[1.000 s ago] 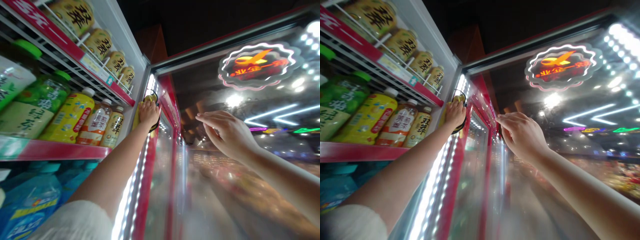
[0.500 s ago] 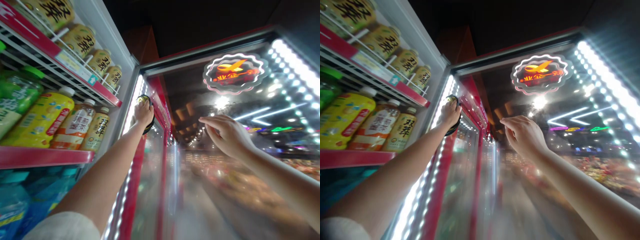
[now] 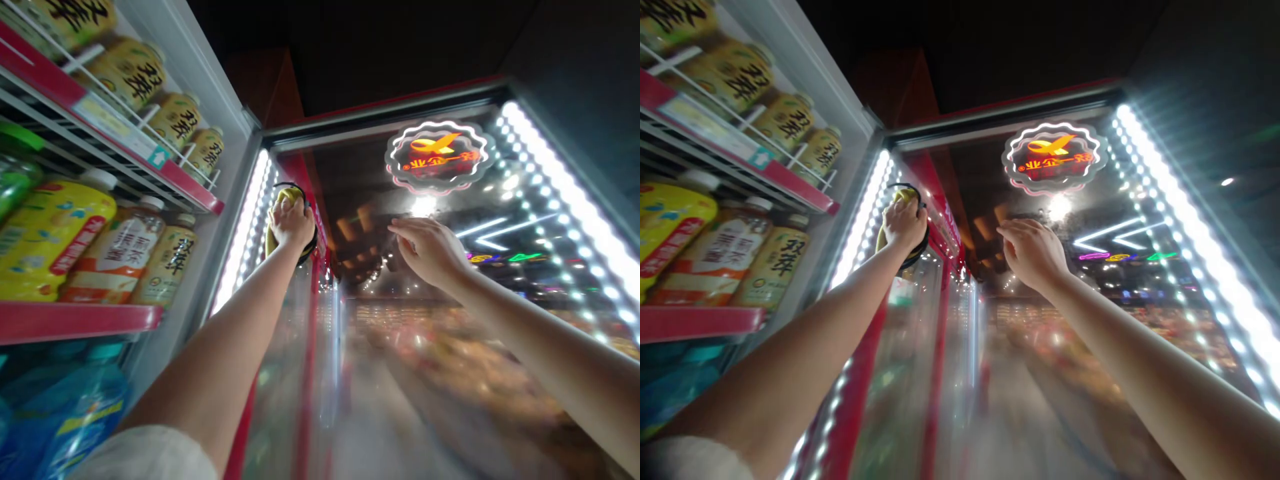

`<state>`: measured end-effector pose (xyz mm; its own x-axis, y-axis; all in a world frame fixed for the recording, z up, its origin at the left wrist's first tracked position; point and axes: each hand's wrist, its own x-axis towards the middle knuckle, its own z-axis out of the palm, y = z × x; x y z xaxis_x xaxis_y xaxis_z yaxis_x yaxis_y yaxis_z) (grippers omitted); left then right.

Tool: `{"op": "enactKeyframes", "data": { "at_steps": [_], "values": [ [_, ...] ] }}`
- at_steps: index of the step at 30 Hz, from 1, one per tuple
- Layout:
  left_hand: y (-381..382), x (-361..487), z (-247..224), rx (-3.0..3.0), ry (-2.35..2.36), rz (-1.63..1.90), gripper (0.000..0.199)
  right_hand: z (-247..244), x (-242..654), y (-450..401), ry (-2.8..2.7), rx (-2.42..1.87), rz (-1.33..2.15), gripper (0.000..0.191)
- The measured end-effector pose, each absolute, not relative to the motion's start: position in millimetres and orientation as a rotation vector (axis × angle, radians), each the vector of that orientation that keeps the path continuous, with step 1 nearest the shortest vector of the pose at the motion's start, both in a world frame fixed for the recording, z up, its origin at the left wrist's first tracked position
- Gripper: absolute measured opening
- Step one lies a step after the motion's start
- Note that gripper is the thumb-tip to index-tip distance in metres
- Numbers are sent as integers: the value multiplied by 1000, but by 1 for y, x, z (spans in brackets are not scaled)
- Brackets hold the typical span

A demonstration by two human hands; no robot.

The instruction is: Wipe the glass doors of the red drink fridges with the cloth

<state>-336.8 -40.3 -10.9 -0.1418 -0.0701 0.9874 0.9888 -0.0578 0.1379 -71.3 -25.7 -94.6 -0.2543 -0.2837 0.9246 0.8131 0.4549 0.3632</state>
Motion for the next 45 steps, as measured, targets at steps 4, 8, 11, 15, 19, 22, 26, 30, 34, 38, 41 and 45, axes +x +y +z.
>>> {"op": "enactKeyframes", "data": {
  "at_steps": [4, 8, 11, 15, 19, 22, 26, 30, 34, 38, 41, 45],
  "values": [
    [-37, -275, -10, -1290, -1098, -1235, 46, -91, -65, -24, -1461, -523, -1161, 38],
    [-40, -271, -35, -1565, -762, -809, 50, -93, -46, -18, -1596, -433, -1260, 40],
    [-39, -294, -36, -1530, -763, -863, 49, -93, -22, -15, -1656, -374, -1265, 41],
    [-27, -280, -13, -1236, -967, -1357, 42, -91, -4, -15, -1480, -502, -1240, 36],
    [-20, -231, -8, -1338, -870, -1292, 42, -93, -1, -16, -1441, -628, -1268, 39],
    [-26, -223, -21, -1556, -694, -971, 47, -93, 8, -14, -1522, -600, -1300, 41],
    [-34, -239, -28, -1674, -579, -774, 47, -92, 27, -12, -1660, -473, -1315, 44],
    [-28, -214, -17, -1458, -773, -1190, 44, -91, 35, -11, -1686, -428, -1291, 45],
    [-22, -162, -20, -1471, -768, -1214, 45, -94, 43, -15, -1709, -479, -1292, 51],
    [-23, -156, -41, -1703, -495, -793, 48, -100, 68, -20, -1718, -514, -1306, 53],
    [-24, -176, -42, -1652, -523, -830, 48, -108, 89, -21, -1691, -516, -1308, 48],
    [-21, -174, -21, -1417, -746, -1258, 46, -119, 100, -20, -1658, -583, -1329, 46]
  ]
}}
